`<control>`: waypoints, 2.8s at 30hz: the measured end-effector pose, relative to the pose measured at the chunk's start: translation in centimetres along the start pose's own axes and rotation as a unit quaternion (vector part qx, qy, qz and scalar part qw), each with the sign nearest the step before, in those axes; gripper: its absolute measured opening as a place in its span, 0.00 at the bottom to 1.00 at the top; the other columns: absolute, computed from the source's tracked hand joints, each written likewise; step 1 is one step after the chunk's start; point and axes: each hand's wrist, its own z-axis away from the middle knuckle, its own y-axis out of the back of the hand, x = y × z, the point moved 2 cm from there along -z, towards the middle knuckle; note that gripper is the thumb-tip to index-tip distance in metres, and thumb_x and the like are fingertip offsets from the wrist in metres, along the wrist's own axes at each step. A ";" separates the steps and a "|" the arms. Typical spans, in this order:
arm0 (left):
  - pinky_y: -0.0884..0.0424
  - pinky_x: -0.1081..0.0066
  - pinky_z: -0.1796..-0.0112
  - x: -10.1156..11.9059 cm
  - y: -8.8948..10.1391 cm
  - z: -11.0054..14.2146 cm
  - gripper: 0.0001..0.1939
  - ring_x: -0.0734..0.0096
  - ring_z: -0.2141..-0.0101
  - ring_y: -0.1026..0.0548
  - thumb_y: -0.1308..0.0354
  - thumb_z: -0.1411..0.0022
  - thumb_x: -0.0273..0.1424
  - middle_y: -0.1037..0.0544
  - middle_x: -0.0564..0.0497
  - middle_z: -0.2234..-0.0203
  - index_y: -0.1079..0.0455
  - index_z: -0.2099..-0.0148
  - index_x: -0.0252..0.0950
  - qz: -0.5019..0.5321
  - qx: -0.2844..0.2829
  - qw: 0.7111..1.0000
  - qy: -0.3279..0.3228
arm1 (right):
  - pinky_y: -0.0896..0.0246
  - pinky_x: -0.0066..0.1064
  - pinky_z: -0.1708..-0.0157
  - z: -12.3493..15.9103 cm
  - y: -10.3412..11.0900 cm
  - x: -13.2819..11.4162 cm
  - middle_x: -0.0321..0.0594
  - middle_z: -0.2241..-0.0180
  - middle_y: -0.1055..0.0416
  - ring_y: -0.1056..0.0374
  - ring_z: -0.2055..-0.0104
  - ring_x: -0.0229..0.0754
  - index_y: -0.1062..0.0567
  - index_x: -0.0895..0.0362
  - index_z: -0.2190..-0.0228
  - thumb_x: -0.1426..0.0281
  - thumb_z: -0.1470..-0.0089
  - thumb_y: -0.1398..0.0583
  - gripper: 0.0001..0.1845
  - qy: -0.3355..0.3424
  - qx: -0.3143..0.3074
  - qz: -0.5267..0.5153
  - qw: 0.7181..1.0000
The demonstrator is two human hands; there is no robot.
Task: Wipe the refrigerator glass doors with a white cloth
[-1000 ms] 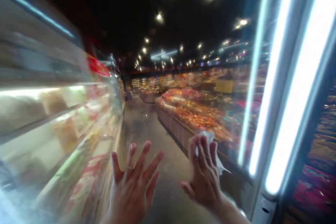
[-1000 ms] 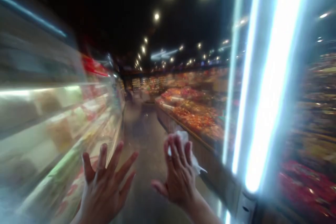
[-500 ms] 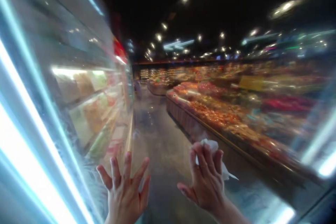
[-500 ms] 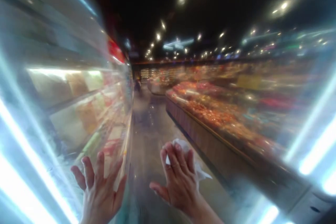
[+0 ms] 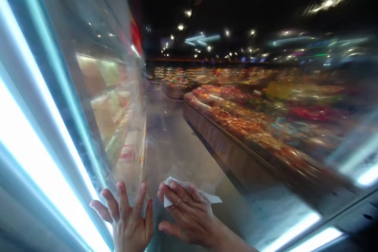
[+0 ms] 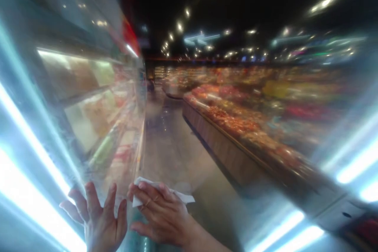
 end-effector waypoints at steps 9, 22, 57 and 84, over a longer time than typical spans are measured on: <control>0.76 0.31 0.31 6.8 -3.5 1.3 0.53 0.45 0.25 0.75 0.33 0.41 0.24 0.70 0.55 0.22 0.57 0.24 0.58 0.012 0.014 0.999 -0.040 | 0.72 0.43 0.23 11.0 1.0 4.6 0.44 0.29 0.40 0.62 0.22 0.43 0.39 0.57 0.30 0.59 0.34 0.49 0.35 -0.108 0.036 0.050 0.992; 0.76 0.36 0.30 23.8 -8.7 2.7 0.49 0.54 0.25 0.74 0.33 0.40 0.29 0.66 0.58 0.22 0.52 0.25 0.60 0.041 -0.045 0.986 -0.153 | 0.65 0.61 0.25 28.4 3.6 13.7 0.51 0.23 0.61 0.68 0.21 0.58 0.55 0.61 0.26 0.63 0.37 0.48 0.44 -0.261 0.056 0.085 0.960; 0.76 0.38 0.30 8.4 -2.2 2.5 0.51 0.53 0.25 0.75 0.35 0.40 0.25 0.70 0.53 0.22 0.57 0.23 0.55 -0.041 -0.020 0.994 -0.098 | 0.63 0.54 0.25 12.6 -0.1 3.0 0.52 0.31 0.38 0.53 0.24 0.56 0.47 0.59 0.27 0.54 0.34 0.49 0.41 -0.200 0.052 -0.024 0.978; 0.73 0.35 0.30 1.1 -2.7 1.0 0.50 0.47 0.26 0.73 0.36 0.40 0.24 0.69 0.52 0.23 0.55 0.24 0.56 0.058 0.031 0.998 -0.014 | 0.75 0.50 0.23 -0.6 -0.6 0.8 0.48 0.30 0.39 0.64 0.21 0.48 0.42 0.60 0.29 0.64 0.36 0.41 0.38 -0.115 0.018 0.055 0.992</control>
